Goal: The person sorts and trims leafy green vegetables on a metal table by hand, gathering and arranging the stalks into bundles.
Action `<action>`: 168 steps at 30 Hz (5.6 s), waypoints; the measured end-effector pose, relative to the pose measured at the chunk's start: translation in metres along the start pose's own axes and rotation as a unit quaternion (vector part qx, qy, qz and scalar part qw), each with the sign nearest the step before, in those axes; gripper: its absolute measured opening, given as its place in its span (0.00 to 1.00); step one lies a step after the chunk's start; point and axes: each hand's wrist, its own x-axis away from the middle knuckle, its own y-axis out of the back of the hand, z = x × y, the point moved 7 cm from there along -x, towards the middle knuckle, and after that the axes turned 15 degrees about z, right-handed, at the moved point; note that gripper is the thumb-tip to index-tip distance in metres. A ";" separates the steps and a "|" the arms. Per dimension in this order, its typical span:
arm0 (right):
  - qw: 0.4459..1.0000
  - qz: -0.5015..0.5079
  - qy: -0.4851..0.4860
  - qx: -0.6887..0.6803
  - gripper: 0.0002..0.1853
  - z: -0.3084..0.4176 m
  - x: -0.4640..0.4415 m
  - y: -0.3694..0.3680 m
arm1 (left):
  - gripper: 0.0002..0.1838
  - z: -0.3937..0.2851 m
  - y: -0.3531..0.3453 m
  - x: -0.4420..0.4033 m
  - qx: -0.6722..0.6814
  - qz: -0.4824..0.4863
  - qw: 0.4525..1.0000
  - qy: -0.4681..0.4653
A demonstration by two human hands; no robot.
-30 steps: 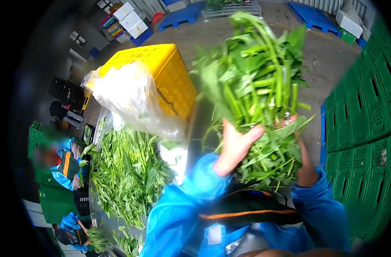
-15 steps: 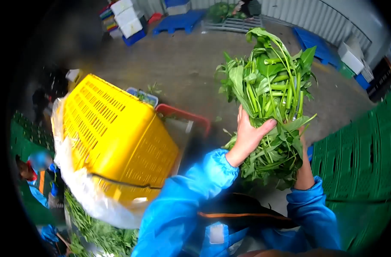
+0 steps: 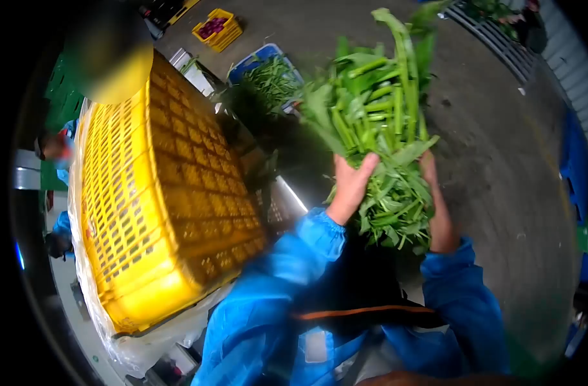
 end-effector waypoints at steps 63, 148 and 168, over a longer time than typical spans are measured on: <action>0.914 0.268 -0.103 0.286 0.19 -0.055 0.132 -0.119 | 0.25 -0.044 0.020 0.225 -0.221 0.116 0.954 0.164; 0.964 0.139 -0.088 0.210 0.15 -0.015 0.379 -0.771 | 0.08 -0.258 0.660 0.550 -0.301 -0.016 0.952 0.055; 0.986 0.048 -0.040 0.153 0.31 -0.017 0.277 -0.769 | 0.23 -0.192 0.595 0.423 -0.572 0.133 0.808 0.051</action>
